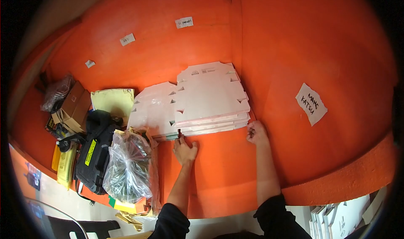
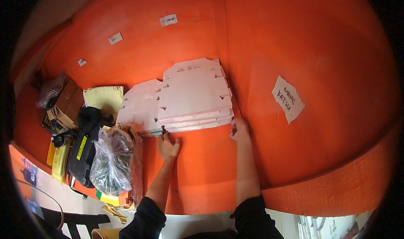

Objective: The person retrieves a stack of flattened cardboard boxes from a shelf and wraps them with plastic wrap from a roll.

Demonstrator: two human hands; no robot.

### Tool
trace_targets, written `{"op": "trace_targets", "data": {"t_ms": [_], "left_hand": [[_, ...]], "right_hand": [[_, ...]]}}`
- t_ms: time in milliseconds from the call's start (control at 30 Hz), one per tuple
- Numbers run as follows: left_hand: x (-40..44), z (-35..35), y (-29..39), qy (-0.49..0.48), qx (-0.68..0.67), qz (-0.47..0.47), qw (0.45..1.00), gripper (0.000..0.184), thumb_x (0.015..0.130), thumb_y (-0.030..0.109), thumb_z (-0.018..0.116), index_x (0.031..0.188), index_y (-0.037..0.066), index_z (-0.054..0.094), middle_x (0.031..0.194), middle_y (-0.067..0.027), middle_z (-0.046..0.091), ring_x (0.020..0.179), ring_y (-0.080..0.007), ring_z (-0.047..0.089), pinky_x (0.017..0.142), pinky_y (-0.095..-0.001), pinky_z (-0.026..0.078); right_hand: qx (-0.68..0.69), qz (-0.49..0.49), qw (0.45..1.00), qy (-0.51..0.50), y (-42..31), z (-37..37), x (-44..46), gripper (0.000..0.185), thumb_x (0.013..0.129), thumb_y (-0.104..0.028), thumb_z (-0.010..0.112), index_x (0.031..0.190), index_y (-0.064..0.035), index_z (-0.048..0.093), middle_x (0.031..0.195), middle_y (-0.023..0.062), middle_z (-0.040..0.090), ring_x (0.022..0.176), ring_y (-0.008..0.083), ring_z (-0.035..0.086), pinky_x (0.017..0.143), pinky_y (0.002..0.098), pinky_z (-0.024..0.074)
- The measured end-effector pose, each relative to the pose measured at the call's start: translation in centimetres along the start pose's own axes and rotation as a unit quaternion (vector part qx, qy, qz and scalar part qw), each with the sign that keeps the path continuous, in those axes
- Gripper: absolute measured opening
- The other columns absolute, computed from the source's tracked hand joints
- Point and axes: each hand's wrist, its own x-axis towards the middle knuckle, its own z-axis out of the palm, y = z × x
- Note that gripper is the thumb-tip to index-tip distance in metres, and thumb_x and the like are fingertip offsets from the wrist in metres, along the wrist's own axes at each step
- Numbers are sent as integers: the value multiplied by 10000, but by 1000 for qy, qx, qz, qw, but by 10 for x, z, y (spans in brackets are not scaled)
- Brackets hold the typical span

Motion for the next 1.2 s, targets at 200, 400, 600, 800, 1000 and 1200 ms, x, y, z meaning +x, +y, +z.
{"op": "trace_targets", "data": {"t_ms": [200, 400, 600, 800, 1000, 1200], "left_hand": [[0, -2, 2, -4, 2, -5, 1000, 630, 678, 341, 582, 1210, 31, 451, 1193, -146, 440, 1139, -294, 392, 961, -398, 289], [0, 3, -2, 11, 9, 5, 1000, 619, 678, 346, 593, 1201, 43, 458, 1180, -140, 450, 1134, -296, 398, 956, -398, 294], [0, 2, -2, 6, 6, -1, 1000, 617, 675, 345, 608, 1196, 48, 467, 1176, -130, 459, 1132, -296, 405, 959, -404, 295], [0, 2, -3, 8, 0, -2, 1000, 608, 679, 331, 619, 1196, 53, 464, 1188, -120, 458, 1148, -285, 397, 968, -409, 291], [0, 4, -4, 12, 0, 3, 1000, 581, 685, 311, 623, 1185, 55, 472, 1173, -106, 463, 1138, -276, 405, 963, -415, 295], [3, 2, -7, -27, -28, -17, 999, 617, 679, 328, 601, 1216, 62, 451, 1230, -126, 439, 1156, -282, 394, 984, -405, 273]], "right_hand": [[18, -108, 994, 0, 6, 5, 11, 111, 610, -42, 514, 711, -84, 492, 661, 14, 451, 596, 168, 473, 589, 316, 466], [60, -103, 993, -1, 12, 5, 4, 99, 619, -27, 499, 713, -52, 481, 815, 102, 522, 864, 264, 529, 821, 409, 462], [273, -216, 937, -30, 37, 9, 17, 149, 600, 23, 466, 742, -18, 480, 942, 123, 514, 943, 279, 516, 892, 403, 423], [287, -170, 943, -20, 42, 10, 23, 97, 601, 17, 489, 641, -60, 446, 796, 83, 506, 811, 213, 502, 850, 356, 422], [215, -136, 964, -77, 38, 14, 3, 160, 605, 10, 505, 727, -92, 490, 795, 5, 513, 768, 171, 485, 811, 329, 398], [222, -141, 962, -76, 43, 24, 0, 150, 670, -55, 594, 805, -104, 552, 815, -5, 532, 811, 134, 501, 781, 269, 408]]}}
